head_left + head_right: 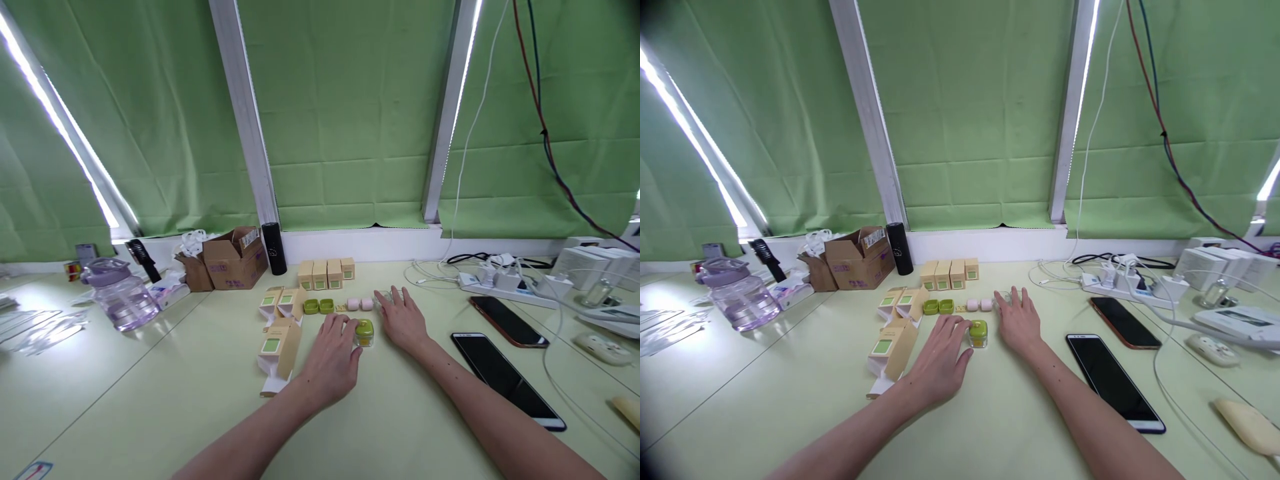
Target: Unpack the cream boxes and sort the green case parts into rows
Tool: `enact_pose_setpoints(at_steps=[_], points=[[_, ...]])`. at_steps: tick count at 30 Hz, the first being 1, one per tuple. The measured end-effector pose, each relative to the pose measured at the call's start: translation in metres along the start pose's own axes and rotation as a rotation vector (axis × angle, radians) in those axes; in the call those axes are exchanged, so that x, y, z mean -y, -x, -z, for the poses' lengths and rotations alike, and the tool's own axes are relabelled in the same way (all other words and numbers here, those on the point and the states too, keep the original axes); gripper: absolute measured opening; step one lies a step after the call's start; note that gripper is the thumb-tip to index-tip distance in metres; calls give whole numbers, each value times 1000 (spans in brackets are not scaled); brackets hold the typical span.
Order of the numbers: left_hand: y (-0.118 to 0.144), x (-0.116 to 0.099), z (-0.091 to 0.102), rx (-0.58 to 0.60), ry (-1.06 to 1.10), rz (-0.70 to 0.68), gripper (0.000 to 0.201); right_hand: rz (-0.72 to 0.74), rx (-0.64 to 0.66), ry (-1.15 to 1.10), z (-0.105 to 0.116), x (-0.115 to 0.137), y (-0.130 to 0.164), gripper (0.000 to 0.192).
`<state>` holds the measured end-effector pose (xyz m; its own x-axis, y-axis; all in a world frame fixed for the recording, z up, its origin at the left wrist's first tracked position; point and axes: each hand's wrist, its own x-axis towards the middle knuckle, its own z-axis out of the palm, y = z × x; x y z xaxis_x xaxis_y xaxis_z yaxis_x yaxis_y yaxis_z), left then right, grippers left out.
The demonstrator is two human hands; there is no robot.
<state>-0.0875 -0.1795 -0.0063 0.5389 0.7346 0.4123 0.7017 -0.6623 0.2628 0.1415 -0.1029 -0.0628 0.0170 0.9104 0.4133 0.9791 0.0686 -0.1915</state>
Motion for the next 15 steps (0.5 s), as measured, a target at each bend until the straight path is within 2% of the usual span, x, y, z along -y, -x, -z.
enact_pose_setpoints(at_steps=[9,12,15], points=[[-1,3,-11,-32,28,25,50,-1,32,-9,-6,-5,-11,54],[-2,6,-14,-28,32,40,53,3,-21,4,-1,-2,-11,56],[-3,6,-15,-23,56,48,56,21,-137,-16,15,2,-12,55]])
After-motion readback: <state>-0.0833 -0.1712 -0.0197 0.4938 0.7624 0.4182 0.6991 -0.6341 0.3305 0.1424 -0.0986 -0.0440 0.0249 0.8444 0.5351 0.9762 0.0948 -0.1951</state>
